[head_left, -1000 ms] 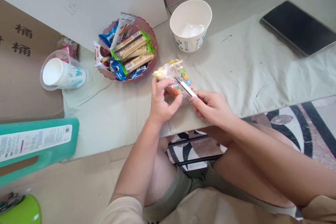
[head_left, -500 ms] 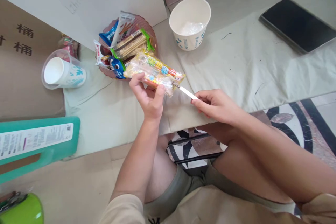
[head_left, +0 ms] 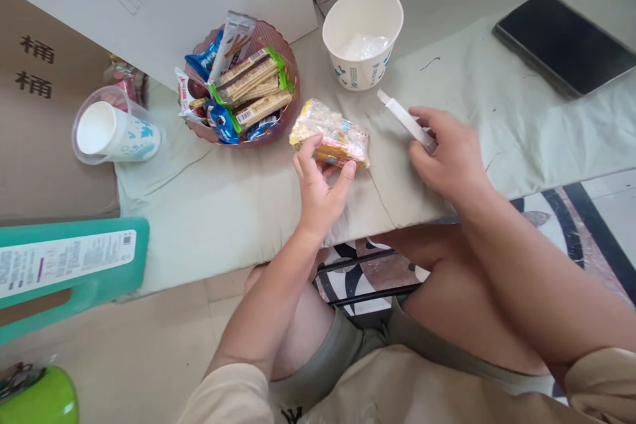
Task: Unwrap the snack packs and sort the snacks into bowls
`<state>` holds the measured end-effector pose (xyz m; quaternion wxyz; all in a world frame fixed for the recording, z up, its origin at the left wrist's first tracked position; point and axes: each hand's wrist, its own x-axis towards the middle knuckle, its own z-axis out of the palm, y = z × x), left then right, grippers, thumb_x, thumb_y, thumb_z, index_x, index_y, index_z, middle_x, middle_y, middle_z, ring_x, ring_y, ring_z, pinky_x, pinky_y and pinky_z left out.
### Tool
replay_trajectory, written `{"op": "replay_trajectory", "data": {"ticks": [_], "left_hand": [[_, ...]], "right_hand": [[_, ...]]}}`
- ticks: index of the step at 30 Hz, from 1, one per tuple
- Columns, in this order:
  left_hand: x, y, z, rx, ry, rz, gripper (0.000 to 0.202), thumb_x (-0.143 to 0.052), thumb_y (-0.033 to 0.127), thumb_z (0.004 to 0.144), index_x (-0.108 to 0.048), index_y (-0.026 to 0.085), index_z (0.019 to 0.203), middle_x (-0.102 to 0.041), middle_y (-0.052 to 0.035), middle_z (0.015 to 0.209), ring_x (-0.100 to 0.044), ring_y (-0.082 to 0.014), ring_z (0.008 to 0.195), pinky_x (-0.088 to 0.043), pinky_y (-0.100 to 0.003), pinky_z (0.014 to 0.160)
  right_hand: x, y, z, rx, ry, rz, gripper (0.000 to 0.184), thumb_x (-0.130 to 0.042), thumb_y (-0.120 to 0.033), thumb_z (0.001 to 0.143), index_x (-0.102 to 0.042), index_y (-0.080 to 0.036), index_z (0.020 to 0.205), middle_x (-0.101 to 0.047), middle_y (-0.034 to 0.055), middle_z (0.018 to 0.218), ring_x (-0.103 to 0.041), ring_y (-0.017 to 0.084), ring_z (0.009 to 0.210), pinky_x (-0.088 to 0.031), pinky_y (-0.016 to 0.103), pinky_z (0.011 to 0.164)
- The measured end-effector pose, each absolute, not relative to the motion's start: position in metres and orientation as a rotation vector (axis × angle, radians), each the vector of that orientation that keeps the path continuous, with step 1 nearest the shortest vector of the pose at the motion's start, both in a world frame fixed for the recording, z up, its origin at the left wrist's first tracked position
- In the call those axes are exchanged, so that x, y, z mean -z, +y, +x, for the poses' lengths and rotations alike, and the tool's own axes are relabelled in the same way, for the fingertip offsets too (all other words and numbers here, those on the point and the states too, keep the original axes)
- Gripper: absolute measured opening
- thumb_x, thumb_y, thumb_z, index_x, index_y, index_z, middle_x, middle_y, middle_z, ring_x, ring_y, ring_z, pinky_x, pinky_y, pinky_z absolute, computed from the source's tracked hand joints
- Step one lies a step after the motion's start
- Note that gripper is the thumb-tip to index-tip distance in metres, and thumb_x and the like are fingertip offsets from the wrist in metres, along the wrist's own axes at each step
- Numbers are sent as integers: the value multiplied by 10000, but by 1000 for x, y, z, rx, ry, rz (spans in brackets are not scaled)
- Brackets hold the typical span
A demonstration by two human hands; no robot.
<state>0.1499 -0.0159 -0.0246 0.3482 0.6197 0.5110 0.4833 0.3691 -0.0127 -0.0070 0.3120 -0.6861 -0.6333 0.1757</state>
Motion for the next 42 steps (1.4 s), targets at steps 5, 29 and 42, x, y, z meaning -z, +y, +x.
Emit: {"op": "replay_trajectory", "data": {"ticks": [5,29,42], "left_hand": [[2,-15,124,-1055,1643,1701,569,-693,441,901,-432,275,1378,-595,68,707,-543,-95,499,-441,-234,547],[5,9,93,-1304,1565,1230,174,-554,163,705,-450,244,818,-403,60,657,-364,-67,445,-245,-208,397],[5,6,76,-997,1522,2086,384,-698,242,749,-676,233,1133,-613,-93,1288,-599,-274,1250,-511,-434,1075]], "right_hand": [[16,-10,381,-352,-1646,-1884,470,-533,-199,855,-645,-249,1309,-750,135,1146,-658,353,1089,-501,584,973],[2,-19,365,-400,-1533,-1794,475,-492,-182,776,-617,-245,1229,-611,37,796,-612,251,794,-529,450,836],[-7,-26,353,-366,-1885,-1681,547,-556,-179,758,-627,-258,1294,-727,104,980,-637,371,1099,-416,586,1019]]}}
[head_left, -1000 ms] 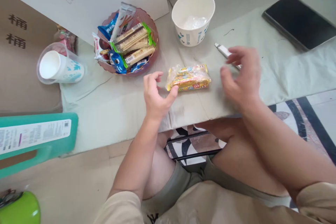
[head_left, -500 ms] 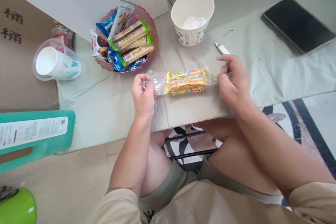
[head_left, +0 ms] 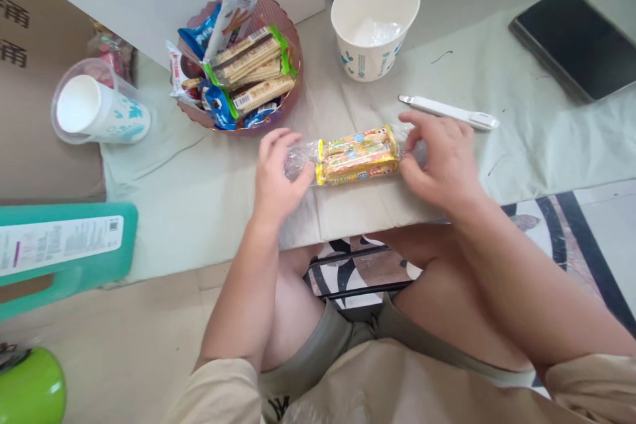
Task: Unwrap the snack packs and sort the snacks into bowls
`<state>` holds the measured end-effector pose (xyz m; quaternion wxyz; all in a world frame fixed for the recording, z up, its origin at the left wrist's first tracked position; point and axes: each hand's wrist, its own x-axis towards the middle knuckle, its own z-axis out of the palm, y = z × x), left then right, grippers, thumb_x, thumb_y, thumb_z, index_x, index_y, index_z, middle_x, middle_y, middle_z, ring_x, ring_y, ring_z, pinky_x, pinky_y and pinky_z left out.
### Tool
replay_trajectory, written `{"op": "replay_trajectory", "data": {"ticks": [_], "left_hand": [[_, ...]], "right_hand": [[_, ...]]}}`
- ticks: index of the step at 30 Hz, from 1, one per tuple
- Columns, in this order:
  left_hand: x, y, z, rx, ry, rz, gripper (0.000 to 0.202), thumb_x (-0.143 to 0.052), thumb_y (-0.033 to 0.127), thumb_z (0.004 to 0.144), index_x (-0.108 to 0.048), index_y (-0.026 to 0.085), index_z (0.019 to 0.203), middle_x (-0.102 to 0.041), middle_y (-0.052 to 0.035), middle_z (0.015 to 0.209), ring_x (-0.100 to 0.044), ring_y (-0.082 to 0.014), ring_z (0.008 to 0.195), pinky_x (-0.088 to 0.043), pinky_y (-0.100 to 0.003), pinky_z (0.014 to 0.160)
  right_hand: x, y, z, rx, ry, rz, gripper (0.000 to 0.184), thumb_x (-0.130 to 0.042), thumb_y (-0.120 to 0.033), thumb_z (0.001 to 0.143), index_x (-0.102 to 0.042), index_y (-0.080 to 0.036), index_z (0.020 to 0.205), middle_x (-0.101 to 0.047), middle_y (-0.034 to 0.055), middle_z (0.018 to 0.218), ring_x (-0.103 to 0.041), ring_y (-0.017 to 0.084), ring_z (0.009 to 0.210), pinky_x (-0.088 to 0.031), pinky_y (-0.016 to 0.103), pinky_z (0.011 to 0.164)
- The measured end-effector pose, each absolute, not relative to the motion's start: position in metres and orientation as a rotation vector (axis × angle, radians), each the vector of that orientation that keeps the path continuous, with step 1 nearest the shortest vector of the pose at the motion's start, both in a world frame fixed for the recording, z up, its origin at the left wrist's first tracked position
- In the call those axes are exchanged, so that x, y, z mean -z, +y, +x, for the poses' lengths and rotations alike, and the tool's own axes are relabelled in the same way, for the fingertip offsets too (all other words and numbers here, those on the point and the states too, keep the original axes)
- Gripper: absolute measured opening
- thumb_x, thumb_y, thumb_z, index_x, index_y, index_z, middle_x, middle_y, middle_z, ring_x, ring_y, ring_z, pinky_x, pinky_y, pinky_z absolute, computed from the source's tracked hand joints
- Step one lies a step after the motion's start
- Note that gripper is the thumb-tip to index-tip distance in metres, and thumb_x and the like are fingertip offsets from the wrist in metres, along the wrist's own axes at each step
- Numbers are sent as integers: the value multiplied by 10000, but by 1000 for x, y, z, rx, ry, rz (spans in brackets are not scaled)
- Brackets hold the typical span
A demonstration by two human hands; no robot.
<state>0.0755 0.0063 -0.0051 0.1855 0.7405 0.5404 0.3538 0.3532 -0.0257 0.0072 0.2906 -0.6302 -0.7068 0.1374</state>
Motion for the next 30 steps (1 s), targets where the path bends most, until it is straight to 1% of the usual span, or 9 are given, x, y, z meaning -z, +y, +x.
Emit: {"op": "replay_trajectory", "data": {"ticks": [3,8,11,13,16,18,21,25,30], "left_hand": [[5,8,76,-887,1575,2079,138,-659,250,808,-722,216,926,-646,-87,1205,-650,-247,1151,-530,-423,1052],[-5,4,75,-1028,1613,2039,67,-616,247,838,-679,226,830,-679,-61,1071,-662,-222,1055,-550,-427,1015],[-15,-5,72,-1280,1488,2078,45,-611,219,810,-634,244,781,-698,-55,1029,-670,-245,1120,-536,-474,1058],[-22,-13,69,-1366,1396,2115,68,-604,209,792,-607,254,740,-721,-48,965,-695,-252,1090,-564,-477,1008],[-31,-25,64,-1288,1329,2161,91,-596,182,754,-588,248,692,-730,-24,798,-714,-203,792,-597,-377,747],[-37,-32,60,-1196,1263,2163,113,-589,147,725,-572,233,654,-713,-10,701,-648,-155,600,-529,-302,580],[-46,-41,54,-1049,1153,2124,138,-567,111,691,-538,212,603,-689,3,619,-508,-96,445,-383,-236,435],[-56,-46,47,-617,1141,2013,135,-554,128,686,-617,198,590,-606,34,488,-383,-67,389,-296,-210,408],[-58,-42,44,-138,1322,1733,202,-576,289,828,-716,208,707,-677,7,541,-519,-112,448,-378,-225,457]], "right_hand": [[-6,-25,353,-368,-1867,-1734,288,-523,-230,786,-696,-254,1015,-620,56,752,-646,301,901,-439,529,959],[-13,-27,355,-353,-1802,-1535,25,-534,-239,737,-536,-262,746,-646,69,816,-635,281,884,-479,479,895],[-20,-31,354,-347,-1828,-1527,89,-526,-229,714,-449,-273,714,-670,57,825,-663,281,913,-472,494,953],[-25,-36,353,-312,-1842,-1558,83,-529,-225,716,-464,-276,725,-664,38,765,-662,263,816,-457,503,945],[-35,-46,352,-333,-1858,-1546,77,-553,-221,739,-582,-268,793,-637,21,655,-599,228,638,-455,474,843],[-42,-53,351,-473,-1926,-1553,117,-554,-249,786,-662,-260,828,-637,21,614,-592,220,605,-460,425,768],[-50,-59,351,-682,-2068,-1585,231,-506,-305,863,-722,-250,800,-658,22,601,-599,203,586,-423,347,640],[-52,-62,353,-829,-2255,-1612,309,-483,-321,917,-738,-260,754,-656,4,593,-569,176,542,-350,301,554],[-43,-63,359,-724,-2289,-1799,301,-488,-314,904,-777,-287,825,-685,3,625,-570,184,535,-311,295,511]]}}
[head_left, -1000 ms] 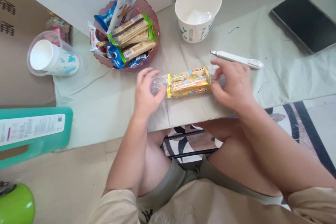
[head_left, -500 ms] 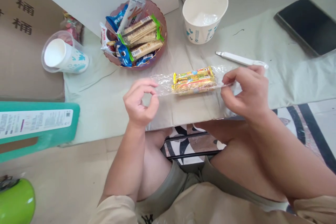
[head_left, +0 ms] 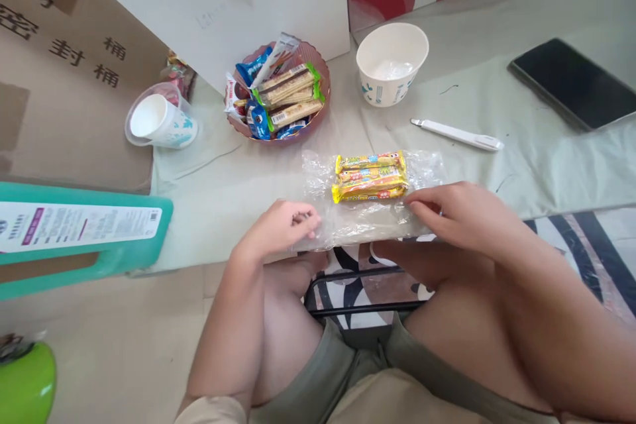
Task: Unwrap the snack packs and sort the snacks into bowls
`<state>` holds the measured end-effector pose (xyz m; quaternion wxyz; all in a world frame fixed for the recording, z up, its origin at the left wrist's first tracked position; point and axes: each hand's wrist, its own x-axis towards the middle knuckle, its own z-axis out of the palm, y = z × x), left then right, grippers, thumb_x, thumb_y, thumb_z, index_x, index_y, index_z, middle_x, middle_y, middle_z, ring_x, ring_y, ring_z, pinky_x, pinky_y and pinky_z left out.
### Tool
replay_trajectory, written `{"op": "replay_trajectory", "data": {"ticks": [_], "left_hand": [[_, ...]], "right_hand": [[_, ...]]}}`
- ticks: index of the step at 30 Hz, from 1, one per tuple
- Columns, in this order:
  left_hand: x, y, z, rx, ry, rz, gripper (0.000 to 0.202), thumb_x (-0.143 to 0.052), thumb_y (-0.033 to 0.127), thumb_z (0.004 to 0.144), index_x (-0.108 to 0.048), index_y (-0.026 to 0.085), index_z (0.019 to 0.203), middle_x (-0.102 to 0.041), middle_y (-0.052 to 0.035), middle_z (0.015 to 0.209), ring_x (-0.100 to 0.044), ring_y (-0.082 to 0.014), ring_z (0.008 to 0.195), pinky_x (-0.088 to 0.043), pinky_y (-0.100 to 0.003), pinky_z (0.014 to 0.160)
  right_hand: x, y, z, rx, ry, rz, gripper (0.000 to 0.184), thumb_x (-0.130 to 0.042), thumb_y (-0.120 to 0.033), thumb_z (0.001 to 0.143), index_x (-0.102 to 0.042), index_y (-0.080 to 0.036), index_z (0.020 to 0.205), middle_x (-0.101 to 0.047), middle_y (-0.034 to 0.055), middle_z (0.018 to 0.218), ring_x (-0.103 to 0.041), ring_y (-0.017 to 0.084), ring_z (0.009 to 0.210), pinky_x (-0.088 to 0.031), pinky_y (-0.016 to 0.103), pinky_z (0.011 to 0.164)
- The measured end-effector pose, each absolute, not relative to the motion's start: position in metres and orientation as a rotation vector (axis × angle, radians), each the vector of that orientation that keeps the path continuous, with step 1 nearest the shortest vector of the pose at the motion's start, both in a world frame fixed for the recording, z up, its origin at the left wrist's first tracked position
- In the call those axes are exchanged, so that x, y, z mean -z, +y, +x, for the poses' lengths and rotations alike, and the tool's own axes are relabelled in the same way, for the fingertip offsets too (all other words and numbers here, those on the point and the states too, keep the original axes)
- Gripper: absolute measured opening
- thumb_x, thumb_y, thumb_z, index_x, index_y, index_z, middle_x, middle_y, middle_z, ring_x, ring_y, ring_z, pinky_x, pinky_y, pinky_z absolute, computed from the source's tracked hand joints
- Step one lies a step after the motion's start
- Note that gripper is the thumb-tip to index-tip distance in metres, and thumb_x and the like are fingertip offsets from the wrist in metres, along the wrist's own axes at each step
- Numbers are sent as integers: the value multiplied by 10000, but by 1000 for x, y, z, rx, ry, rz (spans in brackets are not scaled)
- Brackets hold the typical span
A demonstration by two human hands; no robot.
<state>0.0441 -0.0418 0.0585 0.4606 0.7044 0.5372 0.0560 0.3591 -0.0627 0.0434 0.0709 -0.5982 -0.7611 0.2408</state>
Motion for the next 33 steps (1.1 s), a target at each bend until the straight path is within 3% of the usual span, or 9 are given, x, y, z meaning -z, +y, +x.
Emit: {"op": "replay_trajectory", "data": {"ticks": [4,7,10,15,19,23,25,29,33], "left_hand": [[-44,-34,54,-642,1651,1703,208,-681,411,816,-652,209,776,-619,17,575,-540,-120,518,-431,-239,513],[-25,-27,64,-1090,1760,1723,301,-765,363,732,-634,219,962,-672,-28,905,-614,-141,773,-511,-244,628],[-6,-18,72,-1181,1734,1644,472,-725,266,718,-586,246,1169,-644,-84,1210,-646,-197,1023,-574,-271,702],[1,-3,80,-1251,1695,1350,348,-617,167,708,-618,245,1047,-682,-64,1083,-664,-187,931,-550,-218,559],[-8,3,84,-1069,1690,1181,47,-624,229,764,-629,209,806,-685,-30,807,-639,-140,673,-508,-205,468],[-16,-2,77,-984,1598,1061,361,-587,535,873,-637,204,741,-706,-65,748,-642,-150,609,-480,-233,454],[-20,-7,73,-858,1567,1154,419,-643,609,831,-675,196,771,-727,-75,783,-651,-166,655,-503,-256,516],[-30,-13,74,-566,1536,1391,234,-732,419,739,-694,189,755,-752,-52,886,-669,-204,851,-535,-306,754],[-36,-15,81,-710,1326,1070,170,-685,309,676,-578,196,610,-761,-49,1039,-676,-229,1056,-526,-304,880]], "right_hand": [[-40,-62,361,-621,-2253,-1967,365,-481,-331,893,-793,-253,1066,-678,19,593,-583,212,523,-303,308,478],[-37,-60,360,-641,-2156,-1966,460,-505,-345,887,-726,-206,1265,-681,17,583,-591,236,519,-331,333,484],[-31,-56,358,-711,-2010,-1868,561,-545,-313,864,-630,-181,1402,-666,10,567,-561,239,480,-373,362,499],[-22,-44,343,-855,-1727,-1543,735,-537,-254,861,-386,-240,1580,-751,38,880,-646,211,656,-532,384,656],[-18,-33,327,-732,-1693,-1344,685,-552,-271,854,-390,-251,1520,-681,124,1304,-686,251,1075,-560,438,919],[-11,-28,320,-620,-1958,-1194,337,-628,-297,849,-580,-235,1177,-713,128,1227,-671,295,1161,-517,470,1002],[-7,-28,318,-532,-2103,-1185,318,-669,-324,841,-609,-227,1138,-699,142,1284,-652,327,1211,-488,496,1035],[-2,-28,311,-392,-2227,-1258,470,-686,-353,840,-623,-238,1292,-635,146,1419,-611,368,1272,-452,533,1060],[-3,-31,305,-393,-2262,-1289,566,-696,-321,816,-596,-256,1370,-641,132,1408,-613,366,1256,-453,536,1060]]}}
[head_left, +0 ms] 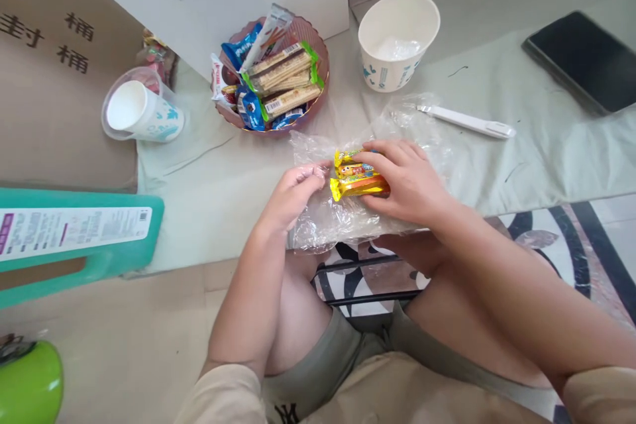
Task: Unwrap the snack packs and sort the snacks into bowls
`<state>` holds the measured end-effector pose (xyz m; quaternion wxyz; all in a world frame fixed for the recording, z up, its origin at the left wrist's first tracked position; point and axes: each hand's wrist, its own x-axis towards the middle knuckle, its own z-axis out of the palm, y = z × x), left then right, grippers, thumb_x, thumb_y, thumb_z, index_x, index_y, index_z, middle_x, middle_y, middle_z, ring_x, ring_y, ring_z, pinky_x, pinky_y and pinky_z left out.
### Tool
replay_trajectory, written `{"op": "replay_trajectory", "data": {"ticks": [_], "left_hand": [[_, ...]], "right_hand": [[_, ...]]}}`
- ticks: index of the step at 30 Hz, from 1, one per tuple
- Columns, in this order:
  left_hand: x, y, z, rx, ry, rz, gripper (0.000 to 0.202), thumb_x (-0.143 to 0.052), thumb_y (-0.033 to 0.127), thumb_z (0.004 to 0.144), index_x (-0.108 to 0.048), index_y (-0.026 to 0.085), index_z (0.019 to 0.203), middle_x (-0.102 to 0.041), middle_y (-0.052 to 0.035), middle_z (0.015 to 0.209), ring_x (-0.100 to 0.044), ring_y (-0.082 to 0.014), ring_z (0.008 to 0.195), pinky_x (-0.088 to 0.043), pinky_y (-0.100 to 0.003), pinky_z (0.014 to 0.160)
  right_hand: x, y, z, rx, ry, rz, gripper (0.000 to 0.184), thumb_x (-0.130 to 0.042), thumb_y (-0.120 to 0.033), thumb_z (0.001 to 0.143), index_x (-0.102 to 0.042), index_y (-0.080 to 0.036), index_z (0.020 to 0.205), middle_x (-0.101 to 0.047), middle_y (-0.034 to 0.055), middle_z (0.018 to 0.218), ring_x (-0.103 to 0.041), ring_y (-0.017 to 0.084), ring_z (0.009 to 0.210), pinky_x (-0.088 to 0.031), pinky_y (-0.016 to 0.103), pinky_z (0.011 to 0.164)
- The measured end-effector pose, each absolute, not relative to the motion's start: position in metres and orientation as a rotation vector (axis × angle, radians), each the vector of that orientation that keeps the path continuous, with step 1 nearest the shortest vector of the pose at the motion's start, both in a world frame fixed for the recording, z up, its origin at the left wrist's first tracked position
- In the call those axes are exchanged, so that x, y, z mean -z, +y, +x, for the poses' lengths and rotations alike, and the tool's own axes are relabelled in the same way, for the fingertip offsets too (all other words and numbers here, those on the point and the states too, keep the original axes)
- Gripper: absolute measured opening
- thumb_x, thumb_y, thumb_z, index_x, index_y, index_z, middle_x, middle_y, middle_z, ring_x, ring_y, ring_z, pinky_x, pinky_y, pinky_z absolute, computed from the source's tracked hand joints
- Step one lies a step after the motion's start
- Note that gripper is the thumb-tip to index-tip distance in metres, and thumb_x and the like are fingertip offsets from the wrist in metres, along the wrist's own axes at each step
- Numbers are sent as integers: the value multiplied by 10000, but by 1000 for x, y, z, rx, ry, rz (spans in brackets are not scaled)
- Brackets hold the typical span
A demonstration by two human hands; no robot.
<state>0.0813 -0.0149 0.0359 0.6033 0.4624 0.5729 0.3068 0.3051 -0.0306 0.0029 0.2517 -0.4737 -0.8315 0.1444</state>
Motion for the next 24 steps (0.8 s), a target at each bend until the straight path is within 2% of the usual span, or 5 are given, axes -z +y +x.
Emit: {"op": "replay_trajectory", "data": {"ticks": [8,12,17,21,24], "left_hand": [[-46,-16,88,-850,988,497,127,-590,203,598,-486,174,530,-757,-81,1021,-729,-265,885,-560,-330,615],[-47,-9,93,-913,1001,288,113,-507,177,591,-420,191,519,-750,-115,881,-720,-251,769,-555,-321,558],[-47,-3,100,-909,1050,224,137,-483,157,599,-397,206,505,-593,-44,597,-626,-163,578,-557,-268,580],[-49,-5,102,-924,967,226,119,-497,199,578,-403,206,506,-724,-105,768,-714,-222,718,-603,-327,688],[-51,-7,105,-906,921,192,147,-499,208,567,-377,198,485,-763,-135,834,-712,-218,688,-594,-320,632]], "right_hand": [[1,-33,304,-458,-2150,-1343,757,-686,-282,756,-483,-256,1485,-630,149,1423,-609,391,1265,-476,578,1043],[2,-27,307,-550,-2068,-1270,734,-653,-283,732,-493,-226,1446,-670,150,1338,-636,371,1218,-520,553,1021],[3,-22,310,-612,-1994,-1218,683,-661,-298,758,-497,-240,1418,-665,141,1334,-641,357,1209,-531,552,1020],[5,-22,310,-693,-1925,-1214,733,-723,-343,755,-482,-247,1441,-642,144,1366,-618,366,1265,-509,565,1068],[4,-24,310,-793,-1842,-1213,810,-767,-356,725,-464,-247,1468,-624,142,1400,-613,367,1286,-492,567,1107]]}}
